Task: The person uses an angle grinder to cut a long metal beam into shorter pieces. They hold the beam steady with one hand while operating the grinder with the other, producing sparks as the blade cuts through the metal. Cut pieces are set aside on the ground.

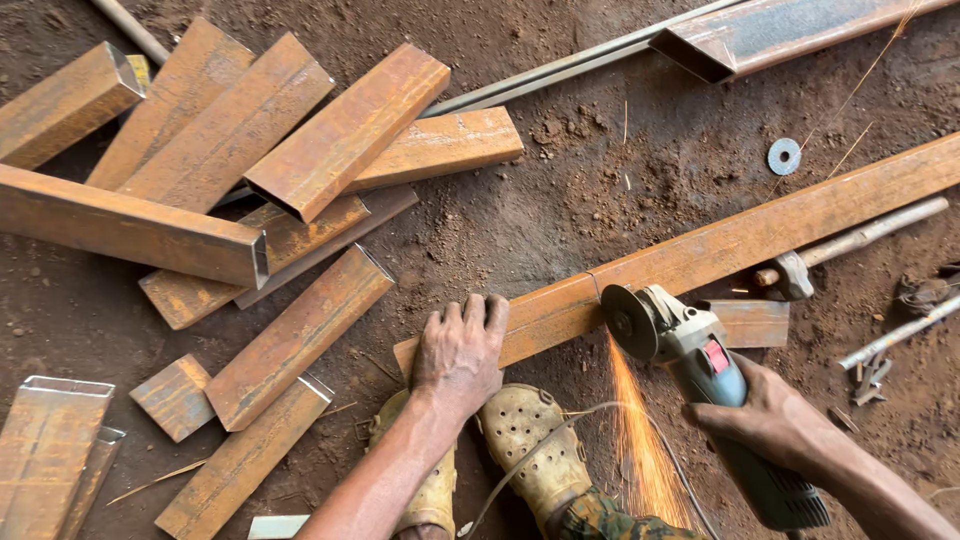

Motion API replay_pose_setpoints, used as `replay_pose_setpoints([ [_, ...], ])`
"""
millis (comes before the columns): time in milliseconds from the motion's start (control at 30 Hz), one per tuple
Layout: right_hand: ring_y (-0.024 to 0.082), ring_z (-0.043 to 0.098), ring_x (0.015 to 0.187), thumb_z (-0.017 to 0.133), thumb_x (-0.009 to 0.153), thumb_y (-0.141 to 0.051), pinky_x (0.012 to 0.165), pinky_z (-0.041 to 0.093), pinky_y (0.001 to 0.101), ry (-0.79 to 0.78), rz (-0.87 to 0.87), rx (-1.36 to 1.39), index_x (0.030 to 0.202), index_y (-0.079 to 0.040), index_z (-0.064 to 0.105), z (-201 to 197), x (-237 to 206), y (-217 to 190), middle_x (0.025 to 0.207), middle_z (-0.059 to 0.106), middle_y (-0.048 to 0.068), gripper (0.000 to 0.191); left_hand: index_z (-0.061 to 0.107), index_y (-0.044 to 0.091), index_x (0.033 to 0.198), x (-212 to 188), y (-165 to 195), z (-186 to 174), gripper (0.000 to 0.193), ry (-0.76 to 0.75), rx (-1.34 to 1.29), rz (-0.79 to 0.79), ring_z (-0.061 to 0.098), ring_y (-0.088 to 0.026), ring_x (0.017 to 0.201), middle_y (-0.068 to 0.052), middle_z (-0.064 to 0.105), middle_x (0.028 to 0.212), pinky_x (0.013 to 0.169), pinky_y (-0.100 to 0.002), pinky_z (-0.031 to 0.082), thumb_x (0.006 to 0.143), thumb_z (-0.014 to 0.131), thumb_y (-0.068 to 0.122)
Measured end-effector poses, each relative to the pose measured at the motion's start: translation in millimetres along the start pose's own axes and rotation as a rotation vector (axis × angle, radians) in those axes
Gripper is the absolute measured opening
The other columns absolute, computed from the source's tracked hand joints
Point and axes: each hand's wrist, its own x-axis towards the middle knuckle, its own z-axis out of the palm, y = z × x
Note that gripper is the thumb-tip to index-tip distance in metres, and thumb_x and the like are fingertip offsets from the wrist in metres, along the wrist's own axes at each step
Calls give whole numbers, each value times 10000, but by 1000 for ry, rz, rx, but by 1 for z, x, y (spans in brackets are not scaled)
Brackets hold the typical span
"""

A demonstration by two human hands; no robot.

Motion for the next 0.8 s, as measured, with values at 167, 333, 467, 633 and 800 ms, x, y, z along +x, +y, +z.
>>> replay_pose_setpoints([
  [167,281,755,671,854,693,-379,670,668,457,-9,5,-13,1341,-97,521,0,0,-3,914,737,189,780,433,22,1362,1,-1,-1,691,-15,-11,1,653,-295,882,-204,594,1073,710,-402,571,758,750,137],
  [333,284,755,673,846,685,-387,673,655,456,-10,-21,4,1317,-90,547,-1,0,-4,899,744,191,759,443,24,1348,1,0,-1,690,22,-26,-7,655,-285,891,-190,597,1077,726,-408,571,749,767,139],
  [467,285,764,683,847,687,-387,676,664,454,-7,-24,-13,1301,-74,549,-1,3,-4,900,742,193,751,432,22,1359,1,0,-1,735,-10,-12,-1,653,-290,888,-201,590,1083,713,-395,571,726,781,152],
  [633,282,767,688,847,701,-392,685,667,450,9,-18,-59,1290,-51,556,-2,3,-7,910,736,194,741,428,27,1361,1,0,-3,742,5,-9,-5,653,-282,886,-191,590,1083,711,-392,570,724,789,146],
  [800,275,771,680,828,696,-381,674,662,435,8,-48,-52,1258,-29,580,-3,3,-9,875,748,203,708,416,24,1363,0,0,-4,777,-11,-28,-1,647,-289,895,-192,585,1083,723,-405,563,707,805,173],
])
